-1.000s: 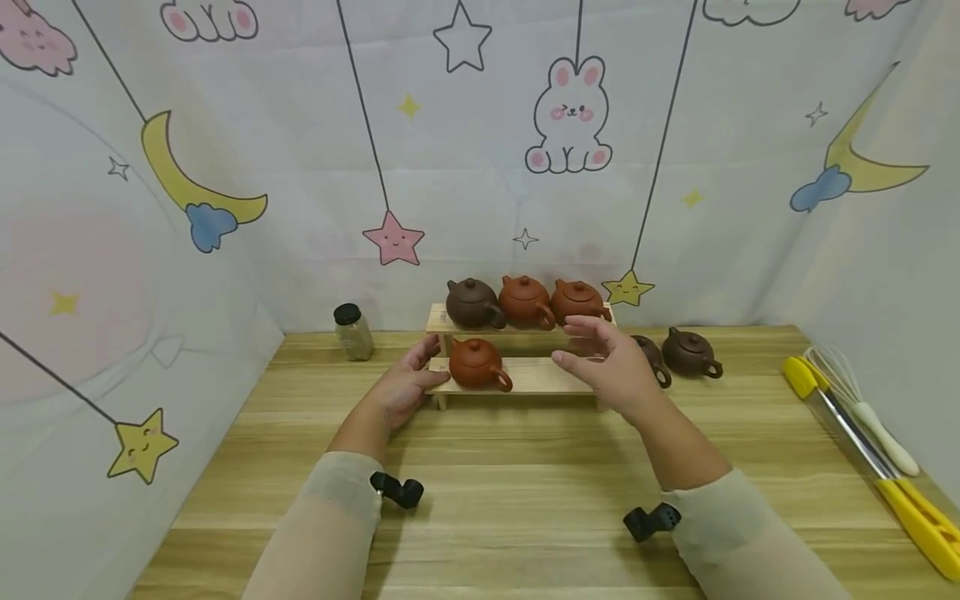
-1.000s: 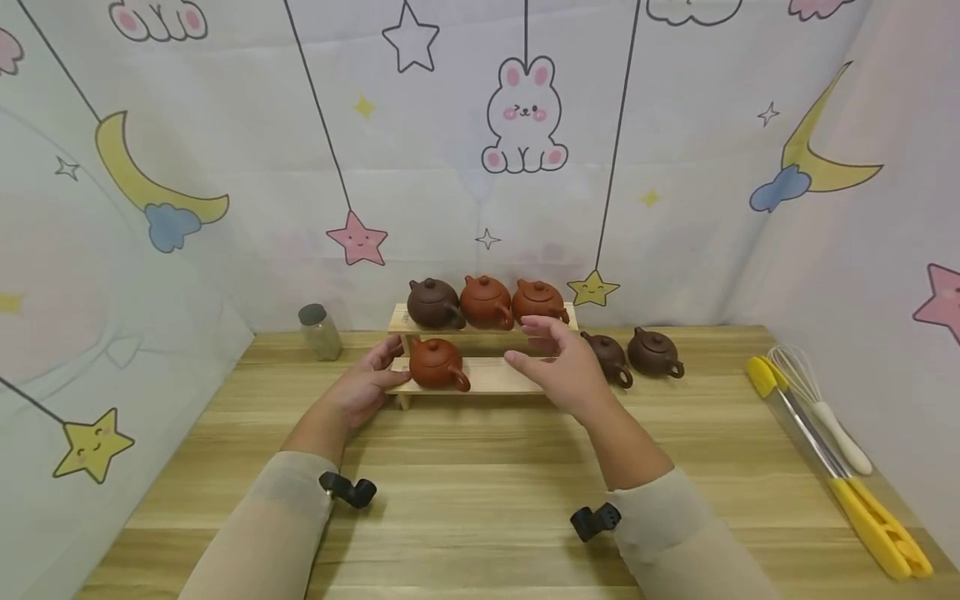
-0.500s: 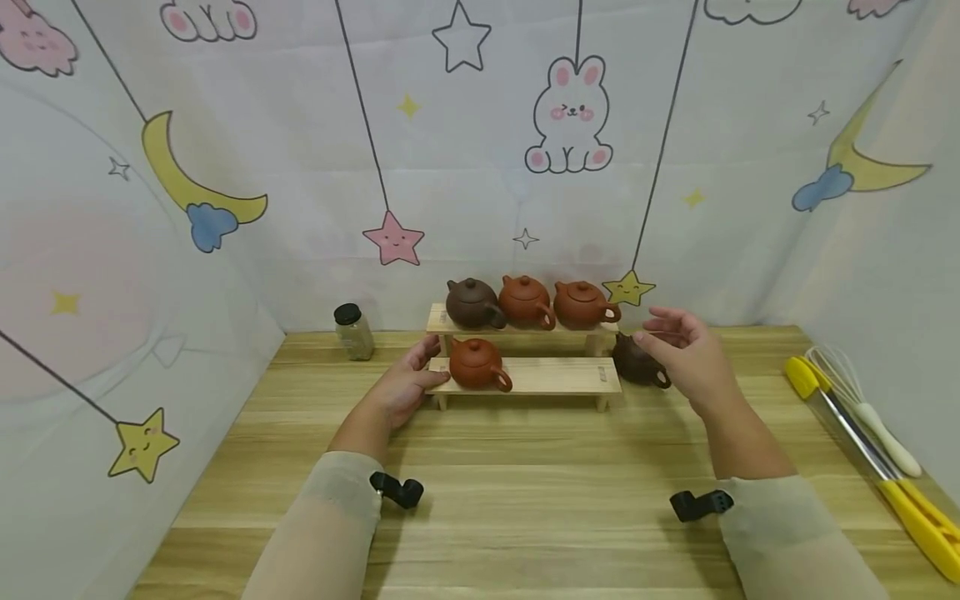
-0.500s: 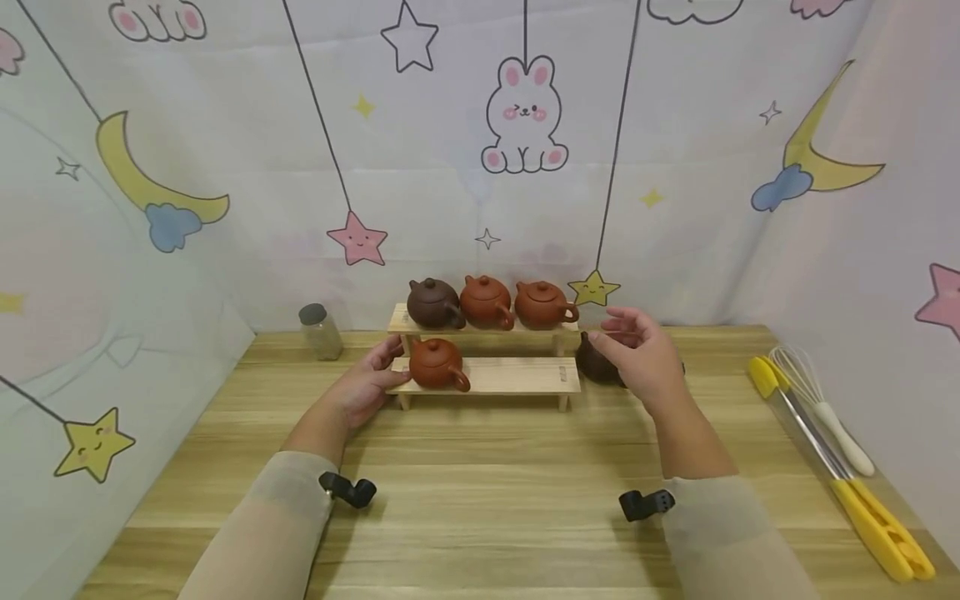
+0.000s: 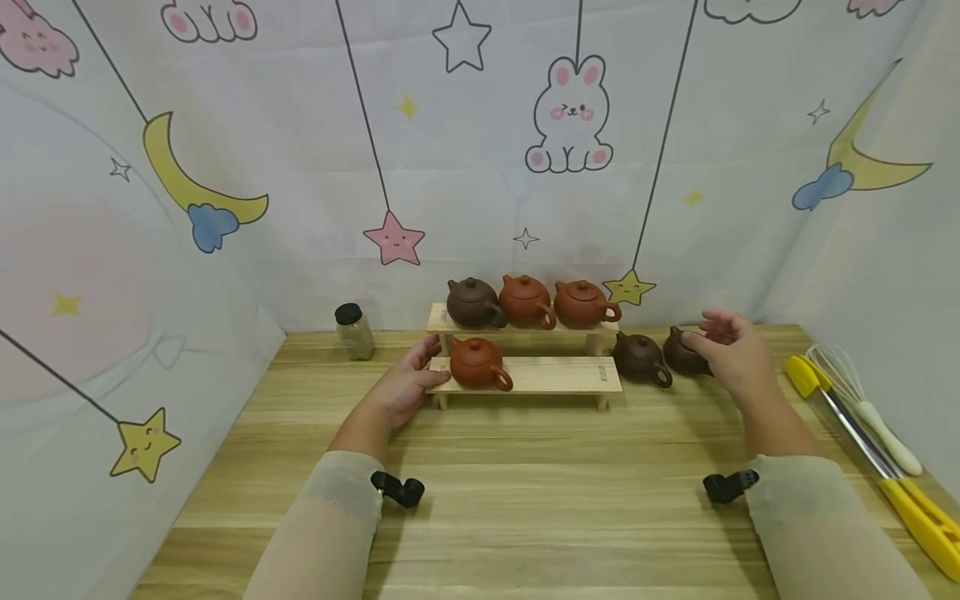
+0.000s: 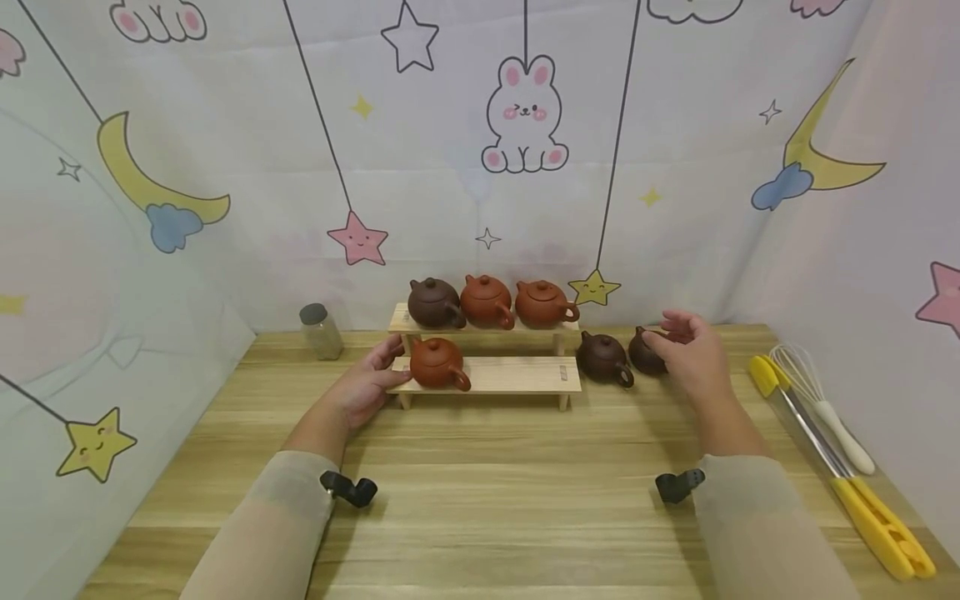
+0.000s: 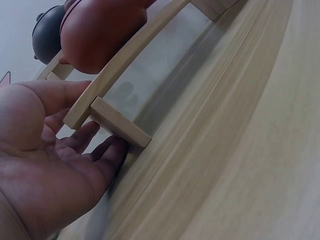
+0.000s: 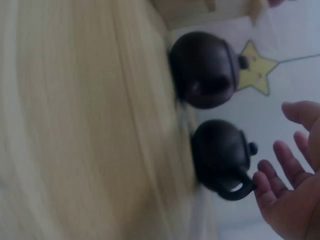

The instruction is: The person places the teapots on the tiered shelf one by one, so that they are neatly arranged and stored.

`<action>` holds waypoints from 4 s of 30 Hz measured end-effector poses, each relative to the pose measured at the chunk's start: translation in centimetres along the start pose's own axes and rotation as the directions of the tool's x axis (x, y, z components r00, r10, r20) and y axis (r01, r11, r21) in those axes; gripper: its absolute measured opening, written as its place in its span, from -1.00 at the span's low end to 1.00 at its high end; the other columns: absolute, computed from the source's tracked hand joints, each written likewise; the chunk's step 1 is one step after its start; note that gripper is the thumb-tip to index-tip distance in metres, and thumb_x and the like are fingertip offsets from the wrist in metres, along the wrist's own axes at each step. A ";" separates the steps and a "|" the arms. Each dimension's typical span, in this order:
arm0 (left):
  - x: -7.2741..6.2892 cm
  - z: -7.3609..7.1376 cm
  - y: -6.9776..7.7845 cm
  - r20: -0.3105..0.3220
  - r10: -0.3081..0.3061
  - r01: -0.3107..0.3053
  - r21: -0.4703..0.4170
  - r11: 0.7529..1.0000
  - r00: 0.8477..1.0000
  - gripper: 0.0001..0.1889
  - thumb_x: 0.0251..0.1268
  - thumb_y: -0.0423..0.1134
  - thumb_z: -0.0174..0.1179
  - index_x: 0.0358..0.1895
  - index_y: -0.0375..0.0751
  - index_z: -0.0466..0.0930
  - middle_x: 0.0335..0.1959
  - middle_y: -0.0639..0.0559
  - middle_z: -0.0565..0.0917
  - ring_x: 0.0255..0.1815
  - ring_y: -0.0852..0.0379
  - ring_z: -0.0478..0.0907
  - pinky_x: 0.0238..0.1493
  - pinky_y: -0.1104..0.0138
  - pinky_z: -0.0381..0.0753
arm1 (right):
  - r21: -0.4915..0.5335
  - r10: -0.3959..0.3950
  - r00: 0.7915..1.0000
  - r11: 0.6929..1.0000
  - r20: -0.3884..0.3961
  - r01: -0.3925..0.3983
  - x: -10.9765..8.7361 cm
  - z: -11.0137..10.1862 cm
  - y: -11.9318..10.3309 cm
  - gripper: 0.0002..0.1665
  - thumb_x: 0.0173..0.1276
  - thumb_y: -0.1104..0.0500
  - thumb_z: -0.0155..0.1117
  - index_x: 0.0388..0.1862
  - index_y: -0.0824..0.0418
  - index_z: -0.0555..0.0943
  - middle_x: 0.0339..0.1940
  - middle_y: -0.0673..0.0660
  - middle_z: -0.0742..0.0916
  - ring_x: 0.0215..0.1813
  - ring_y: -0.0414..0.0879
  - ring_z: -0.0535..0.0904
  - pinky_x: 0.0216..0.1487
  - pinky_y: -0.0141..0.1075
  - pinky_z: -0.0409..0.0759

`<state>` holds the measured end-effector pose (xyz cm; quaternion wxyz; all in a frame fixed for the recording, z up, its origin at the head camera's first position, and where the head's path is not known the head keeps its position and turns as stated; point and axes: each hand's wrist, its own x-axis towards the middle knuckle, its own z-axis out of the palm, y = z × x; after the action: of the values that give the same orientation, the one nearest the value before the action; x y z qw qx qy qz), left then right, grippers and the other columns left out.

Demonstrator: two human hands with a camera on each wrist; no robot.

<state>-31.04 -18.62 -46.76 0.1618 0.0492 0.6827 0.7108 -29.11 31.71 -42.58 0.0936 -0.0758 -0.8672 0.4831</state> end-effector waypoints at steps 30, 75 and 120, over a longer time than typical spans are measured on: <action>-0.1 0.1 0.1 -0.004 -0.019 0.019 0.008 1.000 1.000 -0.06 0.52 -0.47 0.18 0.80 -0.02 -0.15 0.84 -0.06 -0.14 0.85 -0.12 -0.29 0.79 -0.08 -0.05 | -0.193 0.089 0.987 0.979 0.131 -0.063 2.0 -0.1 2.5 0.18 0.45 -0.27 0.43 0.77 0.24 0.11 0.72 0.55 0.19 0.70 0.56 0.06 0.61 0.44 0.15; 0.2 -0.1 -0.2 0.012 -0.005 0.005 -0.006 1.000 1.000 -0.06 0.54 -0.47 0.14 0.80 -0.06 -0.21 0.83 -0.13 -0.17 0.84 -0.12 -0.32 0.77 -0.04 0.01 | -0.032 -0.167 0.918 0.981 0.361 0.192 -6.2 11.0 -8.5 -0.04 0.25 -0.24 0.62 0.58 -0.09 0.47 0.60 0.12 0.52 0.63 0.23 0.39 0.52 0.30 0.43; 0.1 0.0 -0.3 0.002 0.006 -0.006 -0.003 1.000 1.000 -0.07 0.52 -0.48 0.15 0.80 -0.10 -0.19 0.83 -0.14 -0.13 0.84 -0.11 -0.29 0.79 -0.03 -0.03 | 0.092 -0.175 0.933 0.984 0.315 0.154 -6.1 8.2 -6.3 -0.32 0.50 -0.15 0.44 0.49 0.05 0.55 0.52 0.22 0.59 0.47 0.20 0.58 0.28 -0.12 0.69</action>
<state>-31.07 -18.57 -47.02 0.1605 0.0519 0.6815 0.7121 -25.35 20.31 -42.03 -0.0064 0.0799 -0.8579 0.5075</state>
